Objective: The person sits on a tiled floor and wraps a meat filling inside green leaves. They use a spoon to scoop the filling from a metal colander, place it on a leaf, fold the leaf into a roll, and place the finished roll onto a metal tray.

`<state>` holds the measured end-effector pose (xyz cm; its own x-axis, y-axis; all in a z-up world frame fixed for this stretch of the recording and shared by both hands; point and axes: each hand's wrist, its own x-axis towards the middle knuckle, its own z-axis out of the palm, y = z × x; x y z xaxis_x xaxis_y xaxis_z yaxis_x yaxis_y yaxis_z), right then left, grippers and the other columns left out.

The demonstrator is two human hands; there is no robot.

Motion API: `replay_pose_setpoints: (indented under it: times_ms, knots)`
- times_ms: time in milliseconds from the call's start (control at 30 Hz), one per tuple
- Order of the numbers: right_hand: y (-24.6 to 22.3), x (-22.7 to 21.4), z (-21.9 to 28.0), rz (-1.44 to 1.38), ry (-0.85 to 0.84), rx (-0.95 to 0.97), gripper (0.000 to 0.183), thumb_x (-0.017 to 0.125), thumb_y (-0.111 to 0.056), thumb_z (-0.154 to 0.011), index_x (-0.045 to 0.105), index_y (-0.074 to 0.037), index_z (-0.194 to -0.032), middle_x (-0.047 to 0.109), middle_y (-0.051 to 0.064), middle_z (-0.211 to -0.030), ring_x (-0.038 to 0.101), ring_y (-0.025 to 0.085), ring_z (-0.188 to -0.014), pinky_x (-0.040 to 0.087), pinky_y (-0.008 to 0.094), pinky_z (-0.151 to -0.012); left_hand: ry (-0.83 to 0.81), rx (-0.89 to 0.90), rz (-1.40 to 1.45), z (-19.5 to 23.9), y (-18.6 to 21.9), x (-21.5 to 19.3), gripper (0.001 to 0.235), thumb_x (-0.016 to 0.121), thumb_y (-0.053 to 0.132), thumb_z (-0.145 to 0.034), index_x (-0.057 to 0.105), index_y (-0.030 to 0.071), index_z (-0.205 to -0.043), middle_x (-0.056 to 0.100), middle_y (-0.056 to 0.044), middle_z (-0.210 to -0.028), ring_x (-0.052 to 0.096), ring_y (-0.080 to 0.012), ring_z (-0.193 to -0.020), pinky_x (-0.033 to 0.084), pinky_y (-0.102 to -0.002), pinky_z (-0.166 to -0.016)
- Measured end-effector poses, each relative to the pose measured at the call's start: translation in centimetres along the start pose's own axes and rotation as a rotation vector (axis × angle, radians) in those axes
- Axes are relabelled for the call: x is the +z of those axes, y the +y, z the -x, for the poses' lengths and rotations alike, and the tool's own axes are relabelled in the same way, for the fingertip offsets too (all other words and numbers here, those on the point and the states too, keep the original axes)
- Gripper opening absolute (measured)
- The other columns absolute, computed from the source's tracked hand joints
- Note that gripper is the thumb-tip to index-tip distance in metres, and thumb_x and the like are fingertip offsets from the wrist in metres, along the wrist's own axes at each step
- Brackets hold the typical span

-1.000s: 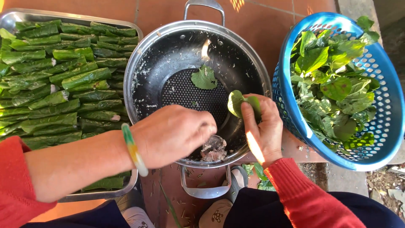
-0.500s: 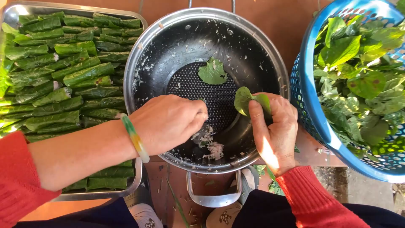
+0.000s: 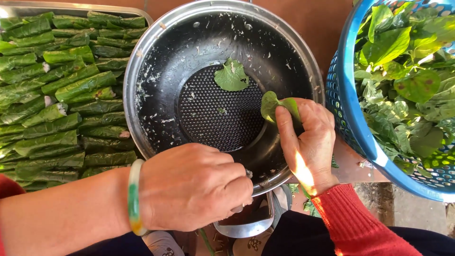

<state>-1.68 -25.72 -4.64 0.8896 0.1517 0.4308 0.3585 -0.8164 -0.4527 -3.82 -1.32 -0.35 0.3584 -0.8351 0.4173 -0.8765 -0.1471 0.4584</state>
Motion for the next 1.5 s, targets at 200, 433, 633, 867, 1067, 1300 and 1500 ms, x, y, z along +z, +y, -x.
replay_pose_setpoints:
  times_ms: [200, 433, 633, 867, 1067, 1300, 1500]
  knots:
    - [0.0, 0.1, 0.1, 0.001, 0.006, 0.000, 0.014, 0.065, -0.016, -0.107, 0.073, -0.005, -0.105, 0.073, 0.006, -0.106, 0.068, 0.028, -0.105, 0.044, 0.043, -0.102, -0.001, -0.483, 0.223, -0.2, -2.0, -2.1, 0.052, 0.029, 0.038, -0.109, 0.073, 0.010, -0.102, 0.077, 0.000, -0.075, 0.078, -0.0152, -0.061, 0.064, -0.030, -0.053]
    - [0.1, 0.0, 0.2, 0.010, -0.011, 0.021, 0.014, 0.065, -0.018, -0.105, 0.073, -0.007, -0.105, 0.074, 0.005, -0.110, 0.068, 0.028, -0.106, 0.041, 0.043, -0.104, -0.026, -1.307, 0.783, -1.4, -3.9, -3.3, 0.041, 0.046, 0.025, -0.111, 0.078, 0.001, -0.103, 0.077, -0.014, -0.073, 0.073, -0.0192, -0.060, 0.059, -0.027, -0.055]
    - [0.0, -0.1, 0.2, -0.020, -0.002, -0.028, 0.013, 0.064, -0.015, -0.107, 0.072, -0.005, -0.105, 0.074, 0.007, -0.111, 0.068, 0.029, -0.104, 0.043, 0.044, -0.101, -0.100, -1.303, 0.855, -1.7, -5.1, -4.0, 0.037, 0.045, 0.023, -0.111, 0.076, 0.003, -0.116, 0.076, -0.015, -0.084, 0.077, -0.0202, -0.075, 0.065, -0.028, -0.069]
    - [-0.1, -0.1, 0.0, -0.005, -0.006, -0.049, 0.012, 0.066, -0.014, -0.105, 0.073, -0.004, -0.102, 0.075, 0.009, -0.108, 0.069, 0.030, -0.102, 0.046, 0.045, -0.098, -0.149, -1.235, 0.661, -0.7, -7.0, -4.9, 0.041, 0.044, 0.030, -0.109, 0.077, 0.007, -0.110, 0.079, -0.011, -0.083, 0.077, -0.0178, -0.071, 0.062, -0.028, -0.065]
    - [-0.4, -0.8, -1.0, -0.120, -0.060, 0.133, 0.013, 0.068, -0.019, -0.103, 0.075, -0.008, -0.102, 0.074, 0.000, -0.098, 0.065, 0.016, -0.094, 0.046, 0.035, -0.087, -0.017, -1.215, 0.722, -1.5, -6.2, -7.5, 0.041, 0.046, 0.027, -0.108, 0.078, 0.002, -0.110, 0.078, -0.014, -0.080, 0.076, -0.0217, -0.068, 0.062, -0.031, -0.064]
    - [-2.2, -5.0, -3.7, -0.954, -0.258, 0.705, 0.006, 0.076, -0.002, -0.092, 0.080, 0.001, -0.095, 0.073, 0.005, -0.078, 0.063, 0.014, -0.067, 0.055, 0.029, -0.060, 0.312, -0.828, 0.559, -2.9, -2.4, -12.5, 0.035, 0.046, 0.018, -0.107, 0.075, 0.001, -0.106, 0.079, -0.010, -0.079, 0.078, -0.0167, -0.069, 0.070, -0.028, -0.061]
    - [-6.1, -9.9, -4.7, -1.347, -0.667, 0.718, 0.036, 0.076, 0.002, -0.083, 0.075, 0.006, -0.119, 0.082, 0.015, -0.109, 0.074, 0.023, -0.092, 0.062, 0.037, -0.083, 0.373, -0.733, 0.178, -5.2, 3.1, -13.5, 0.034, 0.046, 0.025, -0.105, 0.077, 0.010, -0.104, 0.080, -0.001, -0.077, 0.076, -0.0083, -0.064, 0.065, -0.021, -0.061]
